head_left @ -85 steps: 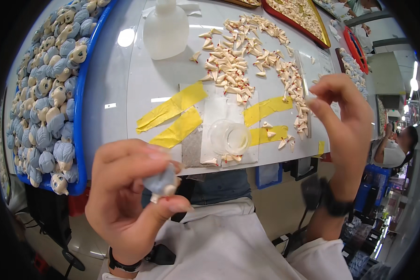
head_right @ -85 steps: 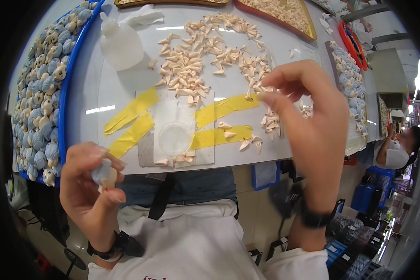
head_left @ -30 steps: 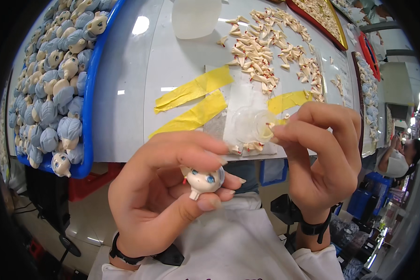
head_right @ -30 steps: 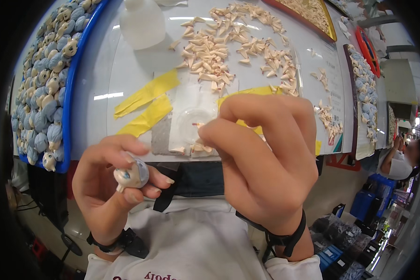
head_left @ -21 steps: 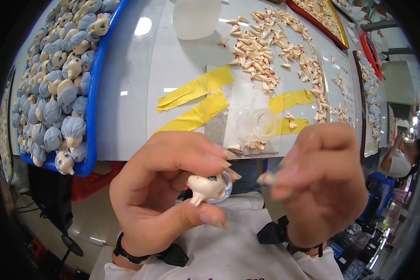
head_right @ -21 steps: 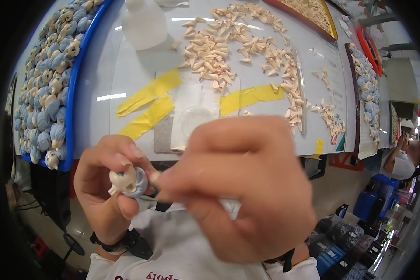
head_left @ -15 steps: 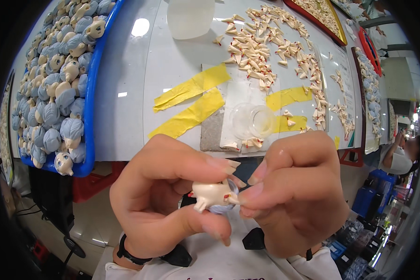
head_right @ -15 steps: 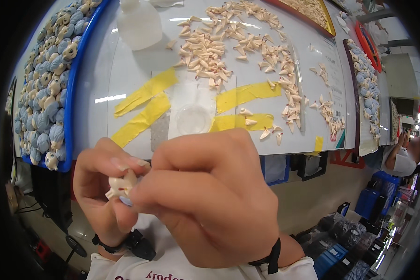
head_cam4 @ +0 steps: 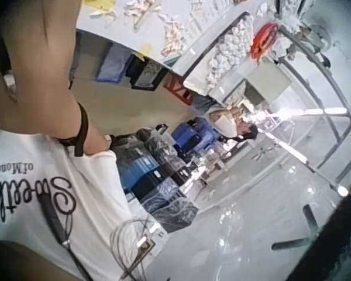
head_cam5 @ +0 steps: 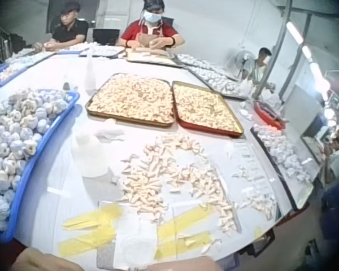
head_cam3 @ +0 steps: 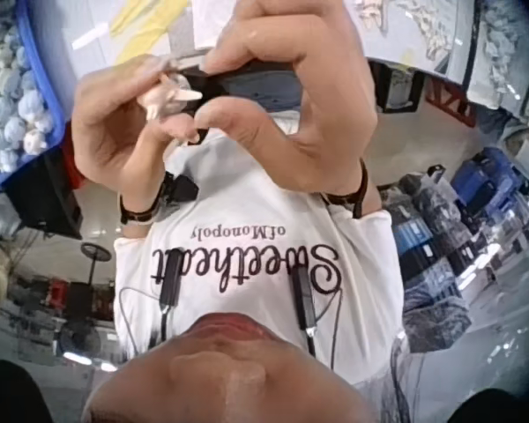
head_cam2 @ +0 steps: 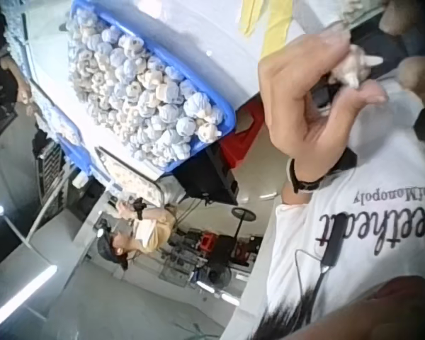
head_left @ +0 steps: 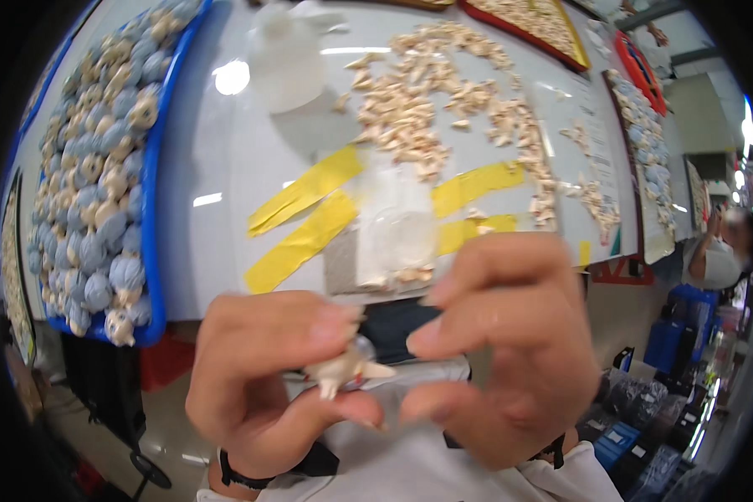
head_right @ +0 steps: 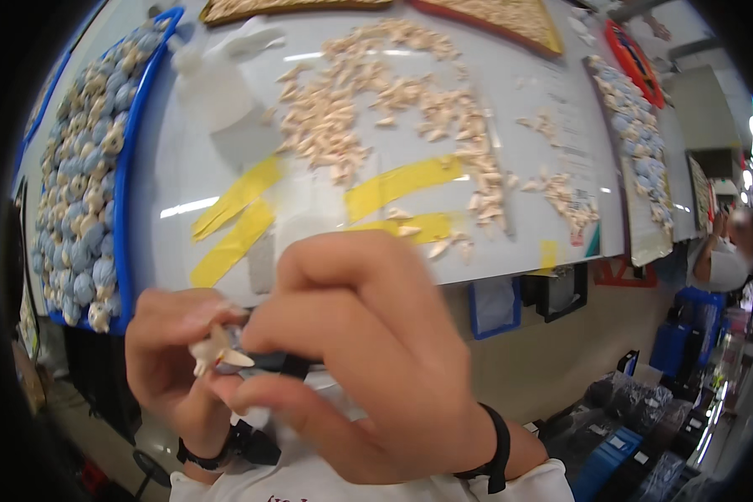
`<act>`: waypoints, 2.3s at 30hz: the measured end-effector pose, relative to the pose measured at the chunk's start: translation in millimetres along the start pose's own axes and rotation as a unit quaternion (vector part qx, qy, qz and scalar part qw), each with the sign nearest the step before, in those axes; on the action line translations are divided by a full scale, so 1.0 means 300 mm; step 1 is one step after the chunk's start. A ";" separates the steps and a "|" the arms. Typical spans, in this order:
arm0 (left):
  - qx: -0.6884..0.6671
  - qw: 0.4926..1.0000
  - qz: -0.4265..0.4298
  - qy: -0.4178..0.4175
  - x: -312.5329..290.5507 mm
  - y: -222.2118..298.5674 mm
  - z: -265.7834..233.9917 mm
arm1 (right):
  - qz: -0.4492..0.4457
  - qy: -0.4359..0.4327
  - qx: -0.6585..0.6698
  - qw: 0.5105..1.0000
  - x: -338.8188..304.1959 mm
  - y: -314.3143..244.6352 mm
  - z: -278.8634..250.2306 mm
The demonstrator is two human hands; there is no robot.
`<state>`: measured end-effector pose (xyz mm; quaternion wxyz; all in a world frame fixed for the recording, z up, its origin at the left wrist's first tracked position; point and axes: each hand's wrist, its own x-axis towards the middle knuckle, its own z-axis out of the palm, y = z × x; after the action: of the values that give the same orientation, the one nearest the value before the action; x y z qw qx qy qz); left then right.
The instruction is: The person assembles small doll heads by attaching tiny beige components to the face of a blue-wrapped head. They repeatedly pick up a component from the table, apply it to the doll head, and place the finished head into a blue tray.
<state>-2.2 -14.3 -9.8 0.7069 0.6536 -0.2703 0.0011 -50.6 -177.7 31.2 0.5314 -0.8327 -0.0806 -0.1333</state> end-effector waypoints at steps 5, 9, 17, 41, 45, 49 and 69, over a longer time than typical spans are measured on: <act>0.273 0.937 0.137 -0.167 0.026 0.024 0.031 | 0.231 -0.050 0.289 0.928 -0.025 0.002 -0.034; 0.331 0.930 0.121 -0.103 0.013 0.065 0.001 | 0.181 0.091 0.010 0.979 -0.042 0.045 -0.316; 0.493 0.861 0.120 -0.038 0.086 0.094 -0.187 | 0.231 0.114 -0.498 0.828 -0.206 0.404 -0.971; 0.590 0.797 -0.126 -0.019 0.235 0.084 -0.548 | 0.213 0.099 -0.426 0.874 -0.126 0.231 -0.629; 0.528 0.841 -0.118 0.016 0.205 0.064 -0.640 | 0.245 0.088 -0.393 0.882 -0.153 0.222 -0.674; 0.475 0.868 -0.129 0.065 0.206 0.029 -0.639 | 0.251 0.070 -0.399 0.879 -0.140 0.233 -0.638; 0.165 0.977 -0.056 0.120 0.088 0.158 -0.350 | 0.151 0.146 -0.189 0.959 -0.117 0.137 -0.567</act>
<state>43.6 80.4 44.1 0.6153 0.7707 -0.1425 0.0844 -95.9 -349.0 52.8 0.3840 -0.8921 0.1506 -0.1844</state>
